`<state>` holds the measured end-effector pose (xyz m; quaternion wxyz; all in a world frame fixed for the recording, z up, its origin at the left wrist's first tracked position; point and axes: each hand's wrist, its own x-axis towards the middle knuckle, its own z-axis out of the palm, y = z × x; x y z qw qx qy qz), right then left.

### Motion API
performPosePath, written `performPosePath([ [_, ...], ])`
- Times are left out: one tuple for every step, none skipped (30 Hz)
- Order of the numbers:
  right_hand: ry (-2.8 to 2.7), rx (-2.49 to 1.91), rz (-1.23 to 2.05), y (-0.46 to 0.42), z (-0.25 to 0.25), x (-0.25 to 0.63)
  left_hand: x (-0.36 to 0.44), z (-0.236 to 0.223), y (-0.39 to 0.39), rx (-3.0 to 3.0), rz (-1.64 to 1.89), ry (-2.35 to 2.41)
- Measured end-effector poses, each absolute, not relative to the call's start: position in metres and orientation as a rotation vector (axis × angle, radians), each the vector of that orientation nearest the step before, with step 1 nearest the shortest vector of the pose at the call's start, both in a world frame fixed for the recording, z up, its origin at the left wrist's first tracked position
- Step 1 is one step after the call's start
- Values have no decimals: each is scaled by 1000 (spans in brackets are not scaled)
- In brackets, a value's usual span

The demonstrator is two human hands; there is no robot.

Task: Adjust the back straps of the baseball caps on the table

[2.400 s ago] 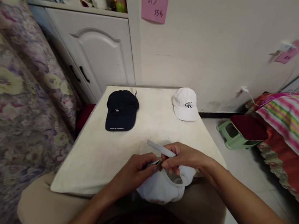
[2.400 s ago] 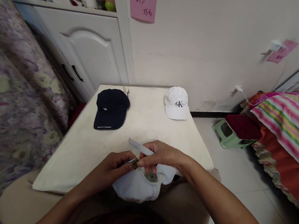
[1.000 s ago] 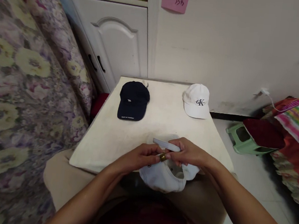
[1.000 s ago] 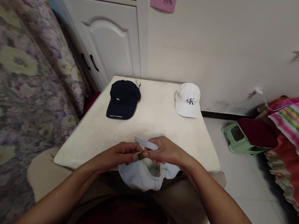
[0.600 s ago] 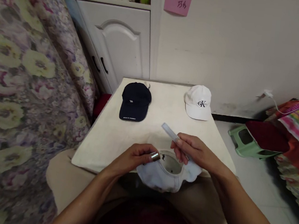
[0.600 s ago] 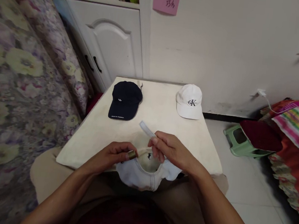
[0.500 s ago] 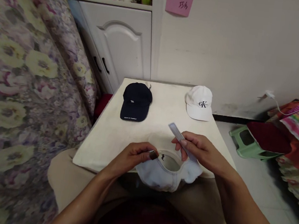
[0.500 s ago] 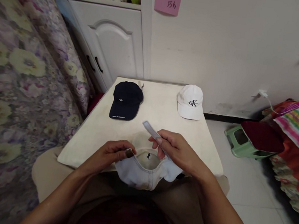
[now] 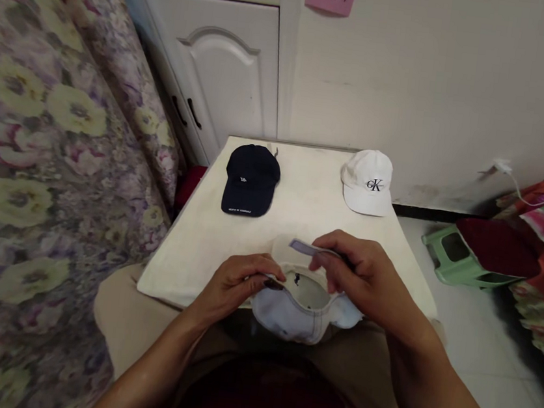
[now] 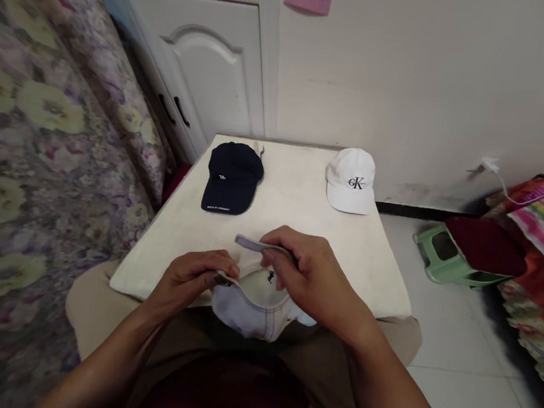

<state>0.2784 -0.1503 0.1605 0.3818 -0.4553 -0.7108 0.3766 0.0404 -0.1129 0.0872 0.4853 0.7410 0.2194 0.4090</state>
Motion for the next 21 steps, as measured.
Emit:
performPosePath([
  [-1829,-1171,949,-151,161,278,41,87,-113,1811,1002,512],
  [-1851,-1170,933,-151,161,278,41,87,-112,1815,1010,493],
  [-1878,-1152,920,-151,162,277,41,87,-112,1817,1022,480],
  [-1905,-1120,912,-151,162,276,42,87,-111,1820,1038,472],
  [-1929,-1085,907,-151,161,275,42,87,-111,1826,1050,468],
  [-1950,-1050,903,-150,161,274,42,87,-111,1833,1063,464],
  [-1968,-1018,897,-150,159,273,42,86,-110,1841,1072,462],
  [-1987,-988,888,-149,158,272,42,86,-110,1847,1075,460],
  [-2005,-959,876,-149,155,271,41,85,-110,1850,1071,459],
  [-2022,-932,863,-149,153,271,40,84,-109,1850,1068,457],
  [-2037,-907,851,-148,151,270,39,83,-109,1848,1064,452],
  [-2048,-888,841,-148,149,270,38,82,-109,1845,1061,445],
  [-2059,-879,832,-149,148,270,37,81,-109,1844,1056,438],
  [-2071,-876,826,-149,146,271,37,81,-109,1846,1052,434],
  [-2083,-880,824,-149,146,271,36,82,-109,1850,1044,435],
  [-2098,-887,826,-149,145,272,37,83,-109,1857,1033,439],
  [-2114,-895,827,-149,145,272,37,84,-109,1867,1021,446],
  [-2127,-906,828,-150,145,273,37,86,-109,1877,1012,455],
  [-2137,-917,825,-150,145,273,38,87,-109,1885,1005,464],
  [-2144,-926,818,-150,145,273,38,88,-110,1891,1003,472],
  [-2150,-935,812,-150,145,274,38,88,-110,1894,1004,481],
])
